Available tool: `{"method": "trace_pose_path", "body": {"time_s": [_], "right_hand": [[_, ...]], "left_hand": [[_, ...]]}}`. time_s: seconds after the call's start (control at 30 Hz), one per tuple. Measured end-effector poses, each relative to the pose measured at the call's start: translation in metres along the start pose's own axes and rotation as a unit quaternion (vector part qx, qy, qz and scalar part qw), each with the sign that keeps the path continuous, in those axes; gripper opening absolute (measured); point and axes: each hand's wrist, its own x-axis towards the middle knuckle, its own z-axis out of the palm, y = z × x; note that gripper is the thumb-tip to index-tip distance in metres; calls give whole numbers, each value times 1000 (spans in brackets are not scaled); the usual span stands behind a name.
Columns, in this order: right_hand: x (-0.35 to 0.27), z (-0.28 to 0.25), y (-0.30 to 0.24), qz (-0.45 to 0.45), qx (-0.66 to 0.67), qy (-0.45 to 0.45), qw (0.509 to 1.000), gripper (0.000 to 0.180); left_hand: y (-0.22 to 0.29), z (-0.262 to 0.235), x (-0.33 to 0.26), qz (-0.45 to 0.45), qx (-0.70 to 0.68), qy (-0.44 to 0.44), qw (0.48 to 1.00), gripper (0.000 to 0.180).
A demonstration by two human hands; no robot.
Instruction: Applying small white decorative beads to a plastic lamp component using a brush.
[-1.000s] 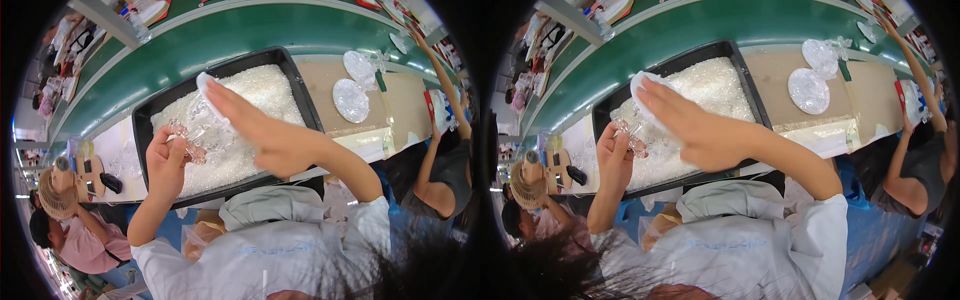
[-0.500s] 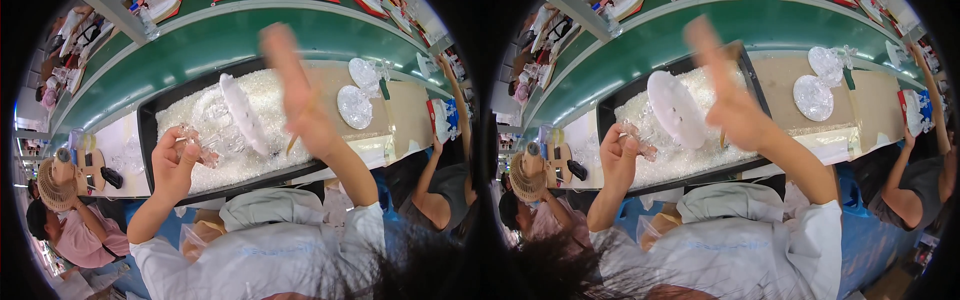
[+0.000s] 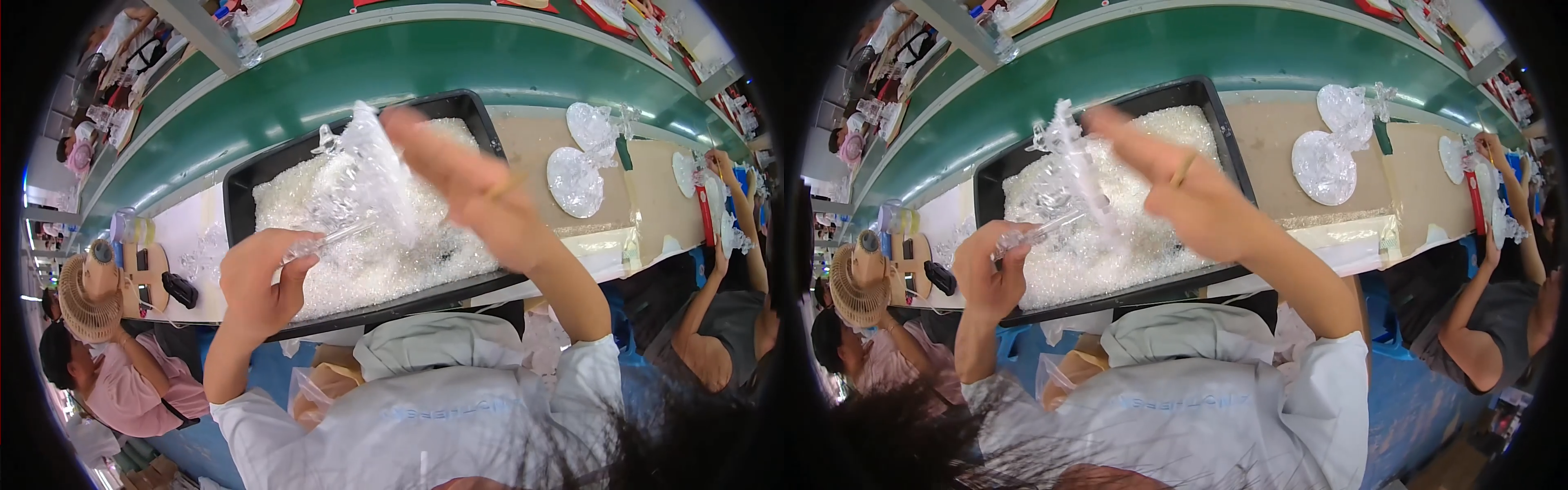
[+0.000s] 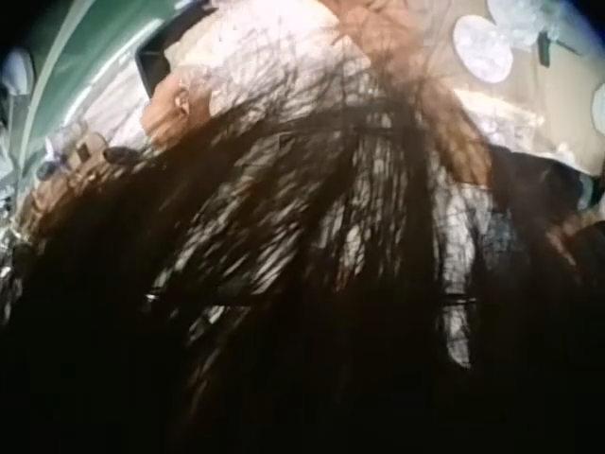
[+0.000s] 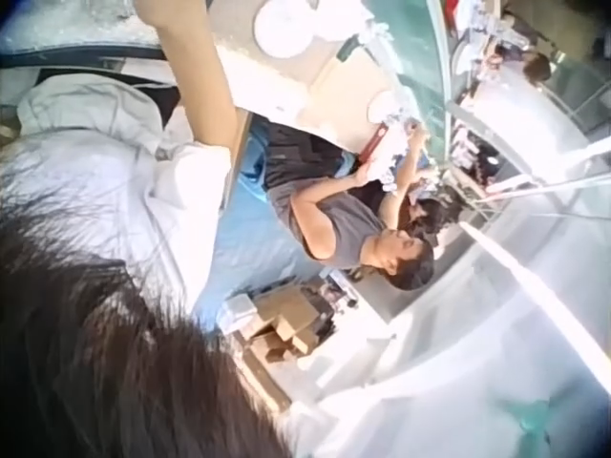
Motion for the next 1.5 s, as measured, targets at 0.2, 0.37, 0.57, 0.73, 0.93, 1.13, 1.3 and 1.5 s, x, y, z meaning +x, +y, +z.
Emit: {"method": "trace_pose_path", "body": {"time_s": [0.2, 0.37, 0.57, 0.73, 0.93, 1.13, 1.3, 1.5], "right_hand": [[1, -1, -3, 97, 188, 52, 976, 81], [-2, 6, -5, 146, 264, 92, 949, 87], [-9, 3, -2, 58, 383, 112, 915, 87], [-6, 7, -4, 68, 389, 119, 911, 85], [-16, 2, -2, 156, 285, 106, 940, 73], [-29, -18, -14, 179, 4, 78, 981, 52], [-54, -3, -21, -67, -100, 294, 948, 54], [-41, 34, 4, -123, -68, 242, 960, 42]], "left_hand": [[-11, -32, 41, 268, 180, -17, 946, 36], [-5, -39, 56, 273, 147, -34, 950, 46], [14, -10, 52, -43, -8, 98, 994, 64], [24, -1, 63, -103, -196, 4, 975, 71], [14, 8, 82, -43, -63, 92, 993, 60], [4, 7, 71, -106, -133, 75, 983, 61], [6, 13, 77, -71, -82, 99, 989, 59], [-5, 21, 71, -74, -52, 87, 992, 54]]}}
